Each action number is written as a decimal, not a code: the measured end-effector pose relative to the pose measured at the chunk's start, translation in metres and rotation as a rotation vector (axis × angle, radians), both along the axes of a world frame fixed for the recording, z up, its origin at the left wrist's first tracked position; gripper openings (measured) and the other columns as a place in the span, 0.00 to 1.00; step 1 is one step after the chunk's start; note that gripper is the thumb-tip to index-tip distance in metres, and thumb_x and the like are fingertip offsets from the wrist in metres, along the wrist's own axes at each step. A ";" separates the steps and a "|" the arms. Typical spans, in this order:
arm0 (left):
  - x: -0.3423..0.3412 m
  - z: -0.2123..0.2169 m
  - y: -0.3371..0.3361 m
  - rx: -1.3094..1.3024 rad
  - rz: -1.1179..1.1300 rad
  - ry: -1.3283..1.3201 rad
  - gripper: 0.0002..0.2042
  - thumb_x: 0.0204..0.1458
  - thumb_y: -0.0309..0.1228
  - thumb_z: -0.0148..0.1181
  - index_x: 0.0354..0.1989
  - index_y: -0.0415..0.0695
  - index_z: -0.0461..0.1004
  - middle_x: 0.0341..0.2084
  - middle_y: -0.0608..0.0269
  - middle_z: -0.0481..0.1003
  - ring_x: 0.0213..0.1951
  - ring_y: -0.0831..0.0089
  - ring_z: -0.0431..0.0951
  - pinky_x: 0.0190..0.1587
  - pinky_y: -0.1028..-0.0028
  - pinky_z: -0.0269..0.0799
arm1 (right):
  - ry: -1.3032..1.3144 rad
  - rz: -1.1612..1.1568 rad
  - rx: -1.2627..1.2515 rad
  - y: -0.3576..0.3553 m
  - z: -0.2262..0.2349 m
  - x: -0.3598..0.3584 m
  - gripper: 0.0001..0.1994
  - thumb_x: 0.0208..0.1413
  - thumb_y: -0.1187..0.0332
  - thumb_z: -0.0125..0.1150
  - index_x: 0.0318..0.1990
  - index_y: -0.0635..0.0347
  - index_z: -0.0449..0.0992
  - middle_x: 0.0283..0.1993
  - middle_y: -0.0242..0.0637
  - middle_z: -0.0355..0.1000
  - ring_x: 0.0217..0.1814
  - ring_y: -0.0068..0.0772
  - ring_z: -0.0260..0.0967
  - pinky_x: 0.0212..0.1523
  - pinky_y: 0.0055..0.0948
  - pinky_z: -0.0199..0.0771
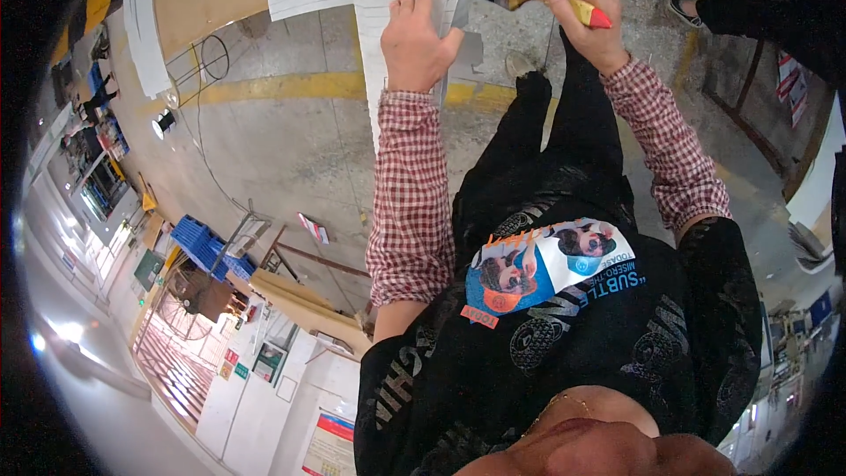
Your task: Applying a liquid coating to the edges of a stack of paper using a brush.
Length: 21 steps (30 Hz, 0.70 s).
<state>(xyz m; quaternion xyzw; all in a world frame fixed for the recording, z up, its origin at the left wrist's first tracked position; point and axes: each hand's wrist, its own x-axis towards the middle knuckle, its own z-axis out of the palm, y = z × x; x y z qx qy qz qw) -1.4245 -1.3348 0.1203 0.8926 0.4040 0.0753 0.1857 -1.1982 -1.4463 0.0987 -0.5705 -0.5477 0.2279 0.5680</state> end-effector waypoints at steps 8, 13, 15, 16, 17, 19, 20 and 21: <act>0.001 -0.002 -0.005 0.020 0.061 0.067 0.39 0.36 0.41 0.63 0.61 0.41 0.58 0.54 0.30 0.62 0.54 0.41 0.64 0.50 0.57 0.69 | 0.007 0.046 -0.008 0.001 0.009 0.011 0.07 0.56 0.74 0.53 0.33 0.67 0.76 0.38 0.41 0.75 0.37 0.27 0.72 0.39 0.24 0.71; 0.002 -0.003 -0.005 0.023 0.081 0.109 0.39 0.36 0.41 0.62 0.61 0.42 0.58 0.55 0.33 0.60 0.55 0.43 0.63 0.50 0.57 0.69 | -0.006 0.189 -0.069 0.001 -0.003 0.007 0.04 0.54 0.74 0.55 0.31 0.66 0.75 0.34 0.36 0.75 0.35 0.25 0.72 0.37 0.24 0.72; -0.002 -0.003 -0.006 0.020 0.099 0.114 0.39 0.36 0.41 0.62 0.61 0.43 0.58 0.56 0.33 0.60 0.56 0.43 0.63 0.50 0.56 0.69 | -0.003 0.226 -0.071 0.000 0.007 0.006 0.05 0.54 0.74 0.55 0.30 0.66 0.75 0.33 0.37 0.75 0.35 0.26 0.72 0.37 0.24 0.72; -0.004 -0.003 -0.006 0.008 0.108 0.117 0.39 0.36 0.41 0.62 0.61 0.44 0.58 0.56 0.33 0.60 0.56 0.43 0.63 0.50 0.57 0.69 | 0.034 0.238 -0.080 0.000 0.013 0.007 0.05 0.54 0.74 0.55 0.30 0.67 0.75 0.33 0.37 0.75 0.35 0.26 0.72 0.37 0.25 0.72; -0.004 -0.003 -0.005 -0.003 0.115 0.117 0.38 0.36 0.40 0.62 0.61 0.44 0.58 0.56 0.33 0.60 0.56 0.44 0.63 0.50 0.57 0.69 | 0.068 0.249 -0.086 0.002 0.021 0.010 0.05 0.54 0.75 0.55 0.29 0.67 0.75 0.33 0.38 0.75 0.35 0.27 0.72 0.37 0.25 0.72; -0.006 -0.005 -0.006 -0.013 0.116 0.125 0.38 0.36 0.40 0.62 0.61 0.44 0.58 0.56 0.34 0.60 0.56 0.44 0.63 0.50 0.58 0.69 | 0.043 0.246 -0.079 0.008 0.024 0.013 0.05 0.54 0.75 0.54 0.30 0.68 0.74 0.33 0.39 0.75 0.35 0.28 0.72 0.36 0.25 0.72; -0.004 -0.004 -0.006 -0.029 0.097 0.134 0.38 0.36 0.40 0.62 0.61 0.45 0.58 0.56 0.34 0.60 0.56 0.44 0.63 0.50 0.58 0.69 | 0.028 0.244 -0.060 0.013 0.020 0.014 0.05 0.54 0.75 0.55 0.30 0.68 0.74 0.33 0.39 0.75 0.35 0.27 0.72 0.36 0.25 0.72; -0.003 -0.005 -0.007 -0.022 0.103 0.127 0.38 0.36 0.40 0.62 0.61 0.45 0.58 0.56 0.34 0.60 0.56 0.44 0.63 0.50 0.58 0.69 | 0.015 0.242 -0.041 0.016 0.017 0.015 0.05 0.54 0.75 0.55 0.30 0.68 0.74 0.33 0.39 0.74 0.34 0.27 0.72 0.36 0.24 0.72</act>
